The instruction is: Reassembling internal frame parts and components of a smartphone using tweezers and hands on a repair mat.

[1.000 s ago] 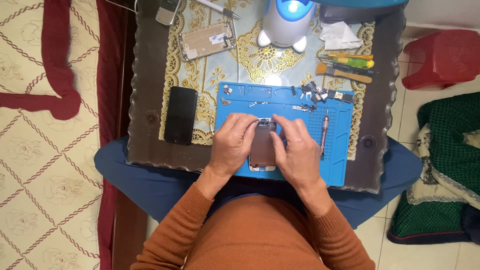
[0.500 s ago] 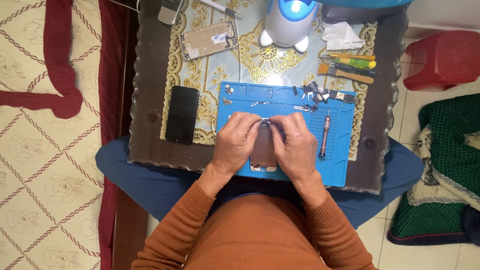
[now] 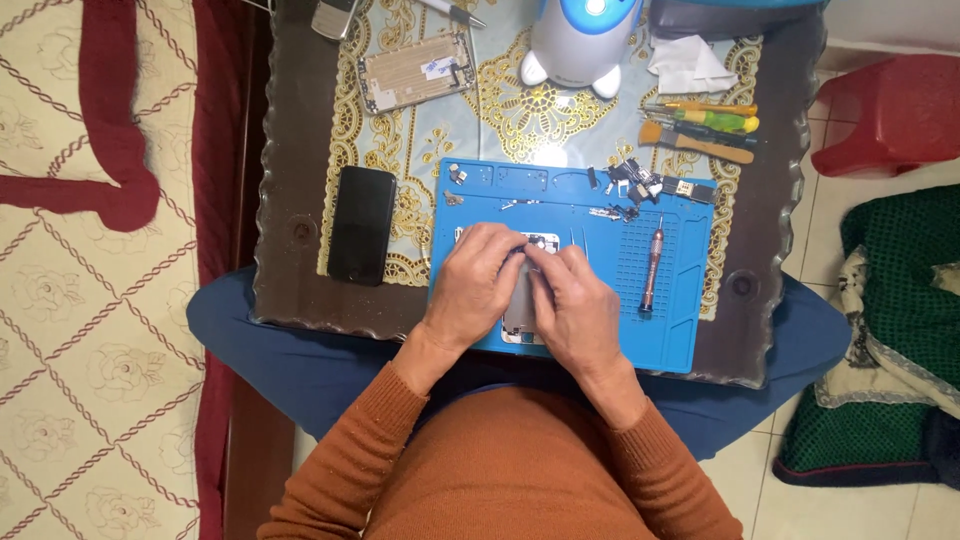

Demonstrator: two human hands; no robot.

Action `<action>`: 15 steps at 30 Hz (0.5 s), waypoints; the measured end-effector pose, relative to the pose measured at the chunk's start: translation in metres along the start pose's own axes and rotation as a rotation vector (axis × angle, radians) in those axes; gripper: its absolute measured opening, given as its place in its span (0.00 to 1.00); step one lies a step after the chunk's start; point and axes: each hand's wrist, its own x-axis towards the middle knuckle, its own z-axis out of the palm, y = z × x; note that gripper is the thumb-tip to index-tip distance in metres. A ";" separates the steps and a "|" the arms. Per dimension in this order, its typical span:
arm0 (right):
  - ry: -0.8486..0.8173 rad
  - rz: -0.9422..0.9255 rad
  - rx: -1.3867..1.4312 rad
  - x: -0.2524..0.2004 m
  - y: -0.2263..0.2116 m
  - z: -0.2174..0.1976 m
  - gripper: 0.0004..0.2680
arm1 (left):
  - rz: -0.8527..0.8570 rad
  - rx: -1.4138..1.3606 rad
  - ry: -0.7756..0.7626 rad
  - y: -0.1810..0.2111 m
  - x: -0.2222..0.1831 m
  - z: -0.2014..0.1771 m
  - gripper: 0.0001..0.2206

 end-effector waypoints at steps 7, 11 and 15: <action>0.007 0.005 0.107 -0.004 0.004 -0.008 0.10 | -0.032 0.072 -0.015 -0.007 -0.003 0.008 0.06; 0.089 0.039 0.039 -0.009 0.022 -0.017 0.08 | -0.058 0.083 -0.030 -0.006 -0.004 0.007 0.06; 0.128 0.024 -0.079 -0.005 0.030 -0.019 0.06 | -0.043 0.091 -0.038 -0.008 -0.004 0.007 0.06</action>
